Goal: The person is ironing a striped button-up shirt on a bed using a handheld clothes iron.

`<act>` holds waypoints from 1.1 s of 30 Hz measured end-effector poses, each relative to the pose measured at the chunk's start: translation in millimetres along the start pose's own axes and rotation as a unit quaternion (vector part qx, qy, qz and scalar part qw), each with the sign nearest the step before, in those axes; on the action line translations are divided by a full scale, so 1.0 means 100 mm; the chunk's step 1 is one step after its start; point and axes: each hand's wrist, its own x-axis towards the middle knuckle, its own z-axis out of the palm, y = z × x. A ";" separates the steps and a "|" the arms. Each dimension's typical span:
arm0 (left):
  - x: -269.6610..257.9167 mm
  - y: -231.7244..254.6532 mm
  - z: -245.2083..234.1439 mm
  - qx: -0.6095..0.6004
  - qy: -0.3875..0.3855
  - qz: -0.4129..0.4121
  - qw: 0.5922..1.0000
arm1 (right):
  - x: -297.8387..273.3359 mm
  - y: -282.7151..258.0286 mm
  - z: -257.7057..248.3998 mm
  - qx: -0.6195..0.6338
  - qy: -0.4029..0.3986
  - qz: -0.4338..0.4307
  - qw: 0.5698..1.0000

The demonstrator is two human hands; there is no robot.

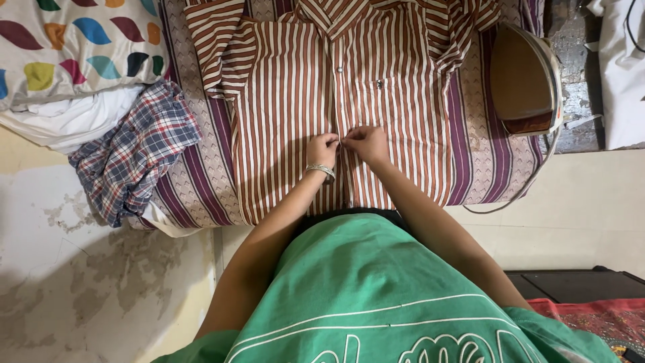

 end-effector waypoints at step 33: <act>-0.97 0.05 -0.15 -0.036 -0.012 -0.038 0.999 | -0.45 0.54 -0.21 0.023 0.068 -0.094 0.993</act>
